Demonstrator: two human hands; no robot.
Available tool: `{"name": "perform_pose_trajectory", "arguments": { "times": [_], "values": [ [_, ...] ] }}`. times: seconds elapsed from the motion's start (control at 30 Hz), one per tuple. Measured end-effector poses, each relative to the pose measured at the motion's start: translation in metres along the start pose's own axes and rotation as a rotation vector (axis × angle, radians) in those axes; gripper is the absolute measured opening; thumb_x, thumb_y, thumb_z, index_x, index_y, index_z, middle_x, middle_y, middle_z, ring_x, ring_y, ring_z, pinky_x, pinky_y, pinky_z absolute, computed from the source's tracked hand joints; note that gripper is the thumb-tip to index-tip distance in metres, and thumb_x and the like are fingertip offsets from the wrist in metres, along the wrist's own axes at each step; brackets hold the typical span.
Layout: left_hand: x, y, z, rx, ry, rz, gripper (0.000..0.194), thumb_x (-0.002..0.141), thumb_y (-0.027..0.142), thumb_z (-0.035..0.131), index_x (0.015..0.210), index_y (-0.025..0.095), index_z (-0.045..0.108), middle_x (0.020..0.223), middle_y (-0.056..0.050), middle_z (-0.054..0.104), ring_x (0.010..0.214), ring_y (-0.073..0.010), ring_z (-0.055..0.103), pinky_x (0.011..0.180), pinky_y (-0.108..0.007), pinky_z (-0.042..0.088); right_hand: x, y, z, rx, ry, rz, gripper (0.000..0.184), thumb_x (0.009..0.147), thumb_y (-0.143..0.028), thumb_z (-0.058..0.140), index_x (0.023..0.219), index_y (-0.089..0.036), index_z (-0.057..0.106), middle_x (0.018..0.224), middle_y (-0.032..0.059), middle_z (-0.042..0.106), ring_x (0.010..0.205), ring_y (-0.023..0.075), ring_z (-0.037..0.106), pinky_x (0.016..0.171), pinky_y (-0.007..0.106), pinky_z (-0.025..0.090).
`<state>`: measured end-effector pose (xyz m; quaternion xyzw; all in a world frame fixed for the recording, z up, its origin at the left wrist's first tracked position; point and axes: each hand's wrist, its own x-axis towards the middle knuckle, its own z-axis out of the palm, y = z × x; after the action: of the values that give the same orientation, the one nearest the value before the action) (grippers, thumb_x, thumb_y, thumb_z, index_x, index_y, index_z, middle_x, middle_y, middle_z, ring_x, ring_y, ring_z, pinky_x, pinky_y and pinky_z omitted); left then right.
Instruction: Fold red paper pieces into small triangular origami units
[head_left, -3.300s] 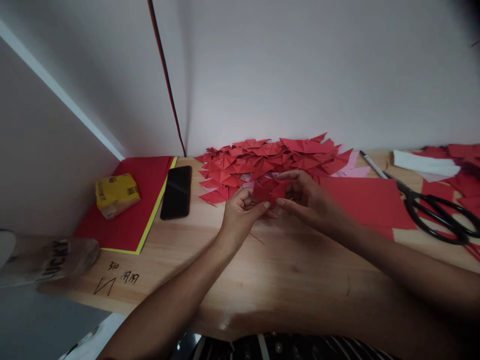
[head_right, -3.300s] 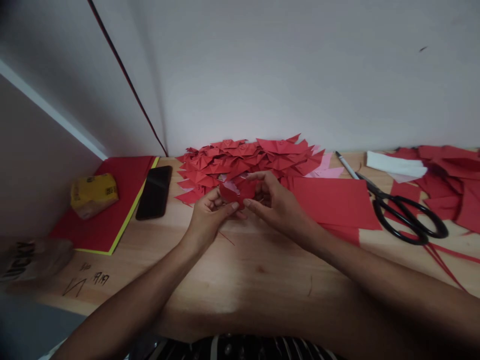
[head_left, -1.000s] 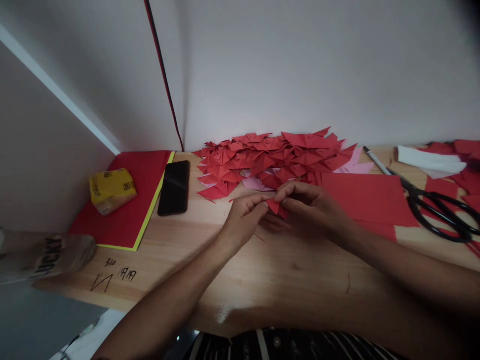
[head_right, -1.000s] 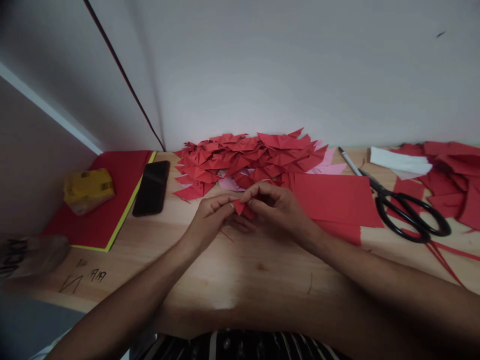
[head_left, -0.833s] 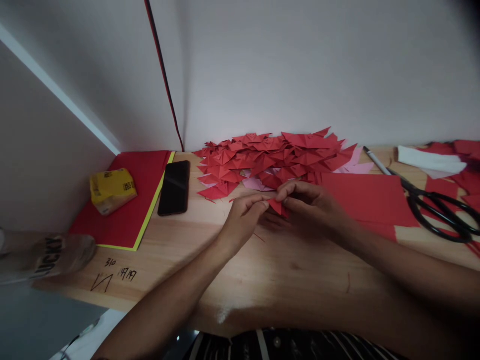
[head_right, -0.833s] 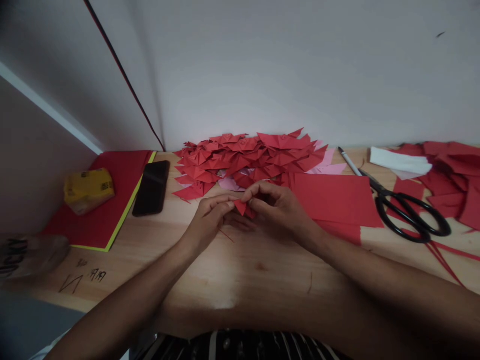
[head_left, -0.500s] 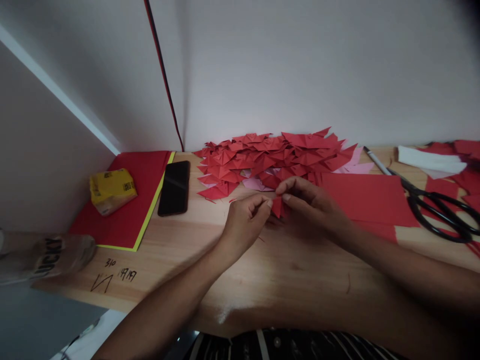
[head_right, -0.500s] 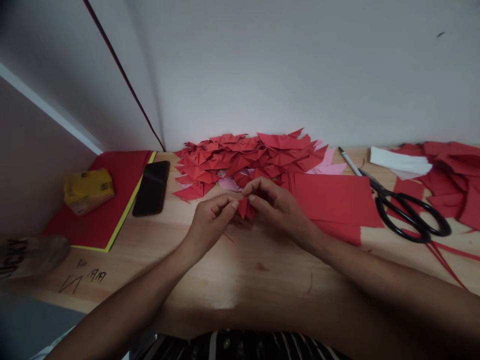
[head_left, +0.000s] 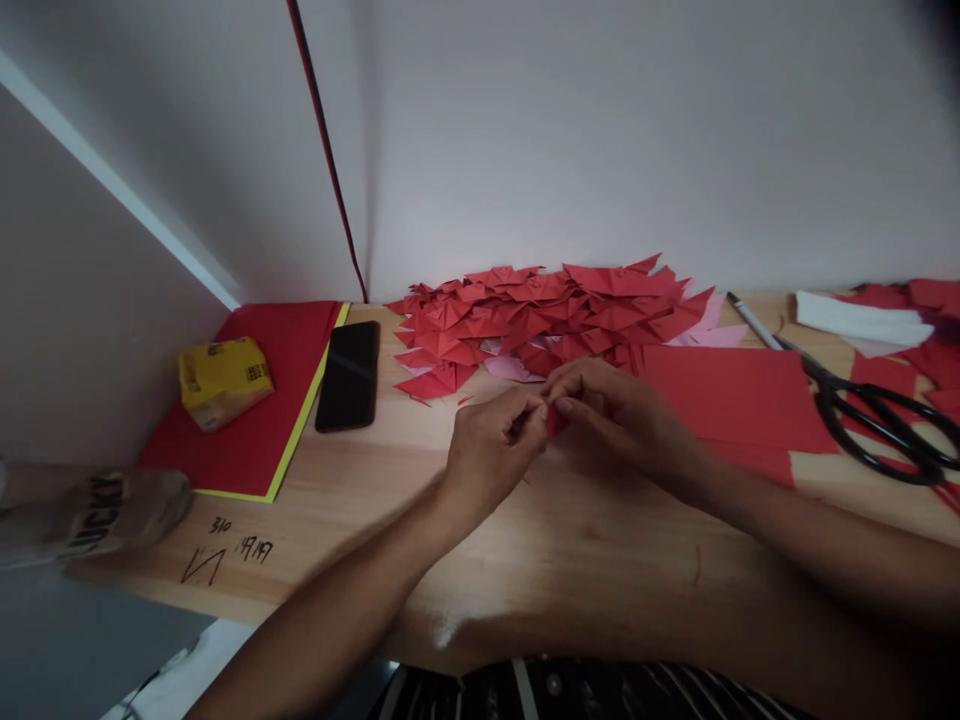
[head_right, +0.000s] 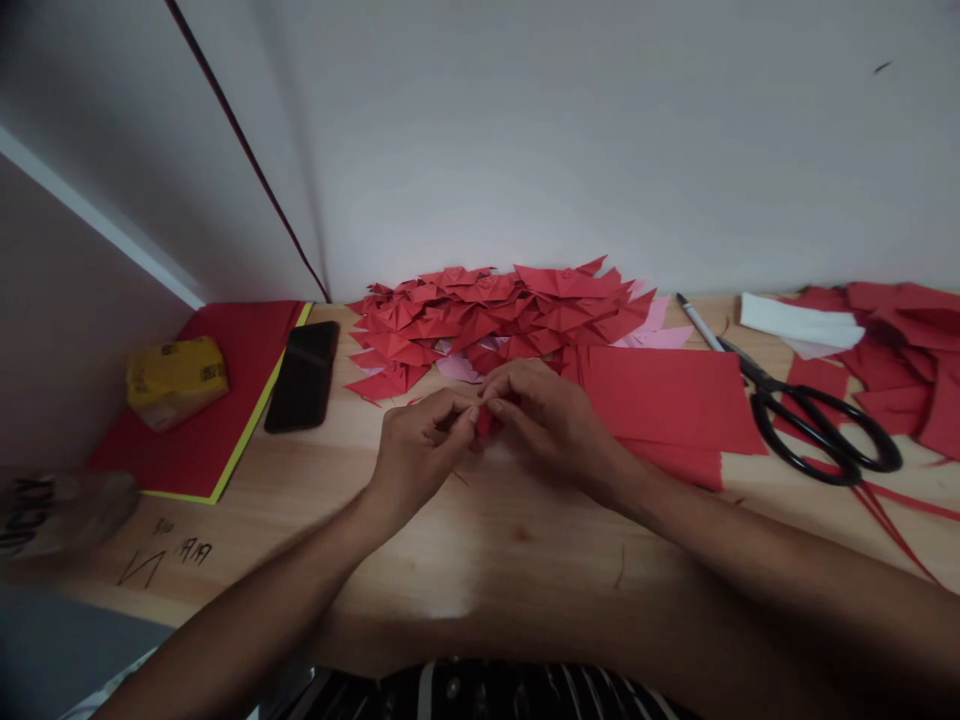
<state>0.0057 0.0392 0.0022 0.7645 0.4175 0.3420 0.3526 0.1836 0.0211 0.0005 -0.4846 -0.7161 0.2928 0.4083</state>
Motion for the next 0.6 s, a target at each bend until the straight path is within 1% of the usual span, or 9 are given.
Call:
{"name": "perform_pose_trajectory", "arguments": {
  "times": [0.13, 0.23, 0.3, 0.43, 0.53, 0.6],
  "values": [
    [0.0001, -0.0019, 0.0004, 0.029, 0.016, 0.020, 0.017, 0.088, 0.019, 0.054, 0.079, 0.017, 0.067, 0.067, 0.001, 0.068, 0.058, -0.0087, 0.058, 0.059, -0.019, 0.043, -0.0001, -0.0010, -0.0005, -0.070, 0.006, -0.017, 0.013, 0.094, -0.027, 0.051, 0.085, -0.024, 0.061, 0.094, 0.0057, 0.069, 0.089, 0.0211, 0.062, 0.077, 0.037, 0.047],
    [-0.0002, -0.0031, 0.0010, 0.061, 0.036, 0.053, 0.015, 0.088, 0.020, 0.056, 0.080, 0.017, 0.068, 0.072, 0.000, 0.070, 0.060, -0.0091, 0.058, 0.059, -0.019, 0.042, -0.0002, -0.0031, -0.0002, -0.119, 0.020, -0.021, 0.010, 0.091, -0.026, 0.055, 0.082, -0.024, 0.059, 0.090, 0.0055, 0.069, 0.086, 0.0217, 0.061, 0.077, 0.038, 0.046],
    [-0.0006, -0.0037, 0.0014, 0.093, 0.044, 0.069, 0.015, 0.087, 0.020, 0.056, 0.078, 0.018, 0.068, 0.070, 0.000, 0.069, 0.059, -0.0088, 0.057, 0.058, -0.019, 0.040, -0.0001, -0.0040, 0.0001, -0.134, 0.016, -0.027, 0.011, 0.090, -0.025, 0.056, 0.080, -0.024, 0.059, 0.088, 0.0055, 0.069, 0.085, 0.0218, 0.061, 0.077, 0.039, 0.046],
    [-0.0013, -0.0046, 0.0018, 0.147, 0.052, 0.084, 0.015, 0.086, 0.018, 0.056, 0.076, 0.017, 0.067, 0.066, 0.001, 0.066, 0.055, -0.0078, 0.053, 0.054, -0.019, 0.037, -0.0001, -0.0022, 0.0002, -0.136, 0.005, -0.051, 0.011, 0.091, -0.024, 0.053, 0.083, -0.024, 0.060, 0.090, 0.0057, 0.069, 0.088, 0.0223, 0.061, 0.079, 0.039, 0.046],
    [-0.0014, -0.0051, 0.0014, 0.138, 0.053, 0.095, 0.014, 0.087, 0.016, 0.055, 0.079, 0.017, 0.068, 0.071, 0.000, 0.068, 0.058, -0.0081, 0.055, 0.056, -0.019, 0.038, -0.0006, 0.0011, -0.0006, -0.135, 0.008, -0.061, 0.010, 0.092, -0.022, 0.051, 0.086, -0.025, 0.059, 0.092, 0.0055, 0.069, 0.091, 0.0226, 0.061, 0.081, 0.040, 0.046],
    [-0.0011, -0.0055, 0.0007, 0.112, 0.040, 0.096, 0.015, 0.089, 0.018, 0.054, 0.084, 0.017, 0.068, 0.075, -0.001, 0.070, 0.061, -0.0090, 0.058, 0.059, -0.019, 0.041, -0.0010, 0.0026, -0.0015, -0.148, 0.018, -0.062, 0.009, 0.092, -0.021, 0.052, 0.088, -0.025, 0.059, 0.094, 0.0055, 0.069, 0.092, 0.0231, 0.061, 0.082, 0.041, 0.046]
  ]
}}
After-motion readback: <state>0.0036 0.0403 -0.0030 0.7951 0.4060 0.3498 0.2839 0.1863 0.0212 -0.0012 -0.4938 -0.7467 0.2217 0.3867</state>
